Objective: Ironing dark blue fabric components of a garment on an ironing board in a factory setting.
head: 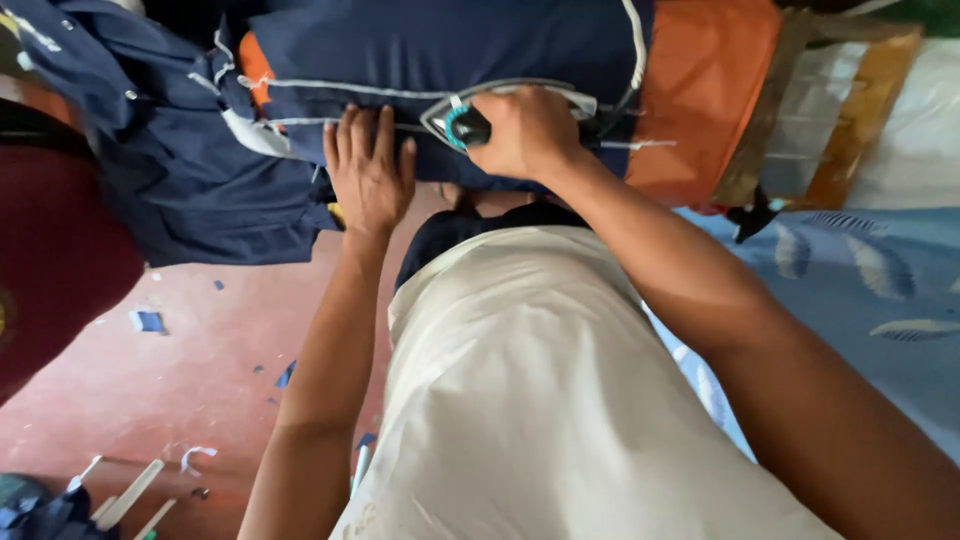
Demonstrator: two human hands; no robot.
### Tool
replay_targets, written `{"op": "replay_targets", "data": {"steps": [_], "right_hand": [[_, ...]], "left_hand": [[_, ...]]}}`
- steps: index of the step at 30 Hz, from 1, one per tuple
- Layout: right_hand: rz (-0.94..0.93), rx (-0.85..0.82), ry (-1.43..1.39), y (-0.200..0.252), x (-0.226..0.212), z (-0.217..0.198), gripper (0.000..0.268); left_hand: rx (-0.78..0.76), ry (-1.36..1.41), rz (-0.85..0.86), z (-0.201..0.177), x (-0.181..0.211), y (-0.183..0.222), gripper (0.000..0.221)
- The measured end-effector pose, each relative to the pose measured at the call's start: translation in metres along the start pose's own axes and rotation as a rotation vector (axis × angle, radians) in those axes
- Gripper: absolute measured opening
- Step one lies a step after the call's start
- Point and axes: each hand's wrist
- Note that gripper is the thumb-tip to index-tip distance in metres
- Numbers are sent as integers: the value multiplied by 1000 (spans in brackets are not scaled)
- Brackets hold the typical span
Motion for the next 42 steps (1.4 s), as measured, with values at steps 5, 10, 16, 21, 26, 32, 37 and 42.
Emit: {"op": "replay_targets", "data": {"steps": [5, 10, 16, 21, 26, 32, 37, 42], "right_hand": [[-18, 73, 35, -38, -27, 15, 32], [-32, 29, -10, -74, -59, 17, 35], [68, -95, 89, -73, -56, 27, 50], [170, -289, 47, -37, -28, 0, 32], [221, -252, 102, 18, 7, -30, 38], [320, -343, 129, 78, 46, -53, 44], [261, -309, 186, 109, 75, -59, 49], [121, -116, 42, 114, 93, -43, 51]], "left_hand": [[146, -25, -44, -7, -24, -20, 32], [239, 135, -97, -11, -57, -36, 17], [238, 105, -170, -12, -95, -44, 40], [237, 83, -171, -18, -101, -45, 44], [200, 11, -280, -5, -109, -45, 53], [111, 35, -363, -10, -104, -46, 49], [95, -10, -481, 17, -114, -55, 37], [169, -77, -472, 17, -115, -56, 27]]}}
Point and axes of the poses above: each hand's wrist, its own y-axis away from the middle knuckle, its own z-axis out of the palm, x = y × z, and after that the axes turned 14 degrees about -z, right-handed
